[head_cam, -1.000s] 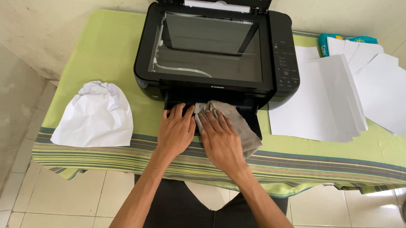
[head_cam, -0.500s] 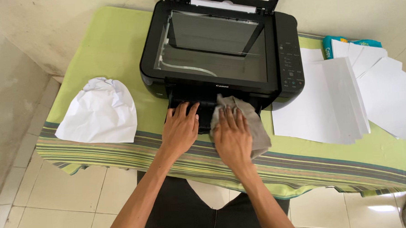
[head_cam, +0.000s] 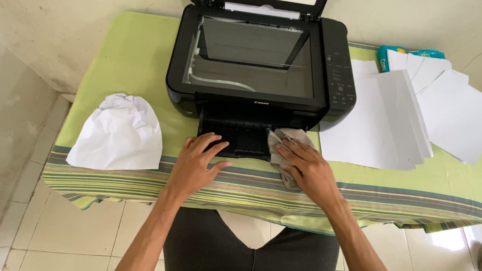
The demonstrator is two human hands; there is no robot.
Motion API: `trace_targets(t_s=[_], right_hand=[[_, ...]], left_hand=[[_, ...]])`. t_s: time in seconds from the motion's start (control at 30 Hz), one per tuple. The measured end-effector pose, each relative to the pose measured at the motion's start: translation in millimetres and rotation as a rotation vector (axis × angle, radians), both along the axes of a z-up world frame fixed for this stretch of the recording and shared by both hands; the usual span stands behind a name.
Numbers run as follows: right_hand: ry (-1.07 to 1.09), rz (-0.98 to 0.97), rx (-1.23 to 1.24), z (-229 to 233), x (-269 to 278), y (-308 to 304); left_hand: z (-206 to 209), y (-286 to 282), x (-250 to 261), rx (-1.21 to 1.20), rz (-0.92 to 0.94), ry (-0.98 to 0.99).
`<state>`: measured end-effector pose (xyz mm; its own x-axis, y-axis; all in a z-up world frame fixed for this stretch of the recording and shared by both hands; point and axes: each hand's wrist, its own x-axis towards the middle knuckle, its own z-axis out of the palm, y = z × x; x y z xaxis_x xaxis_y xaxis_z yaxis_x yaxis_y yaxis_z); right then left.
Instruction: The person wipes the front output tray, the glass scanning surface, and the internal carriage area of a Canon printer using a gray cloth. They remove a white paper from inside the printer and place it on the table, then continue wiping the internal components.
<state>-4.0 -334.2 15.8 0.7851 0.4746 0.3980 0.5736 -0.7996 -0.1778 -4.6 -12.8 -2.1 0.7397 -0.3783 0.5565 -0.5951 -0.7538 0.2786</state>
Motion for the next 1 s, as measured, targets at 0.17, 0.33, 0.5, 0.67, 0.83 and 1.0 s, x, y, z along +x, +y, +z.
trace_targets(t_s=[0.17, 0.33, 0.5, 0.67, 0.83, 1.0], right_hand=[[0.058, -0.048, 0.12, 5, -7, -7], [-0.059, 0.108, 0.131, 2, -7, 24], [0.154, 0.066, 0.346, 26, -3, 53], [-0.062, -0.017, 0.186, 67, 11, 59], [-0.107, -0.164, 0.166, 93, 32, 54], [-0.179, -0.073, 0.02, 103, 66, 41]], left_hand=[[-3, 7, -3, -0.033, 0.051, 0.032], [1, 2, -6, -0.072, 0.048, 0.007], [16, -1, -4, -0.129, 0.091, 0.1], [37, -7, 13, -0.116, 0.152, -0.107], [60, -16, 47, -0.046, 0.173, -0.233], [67, -13, 80, 0.049, 0.181, -0.23]])
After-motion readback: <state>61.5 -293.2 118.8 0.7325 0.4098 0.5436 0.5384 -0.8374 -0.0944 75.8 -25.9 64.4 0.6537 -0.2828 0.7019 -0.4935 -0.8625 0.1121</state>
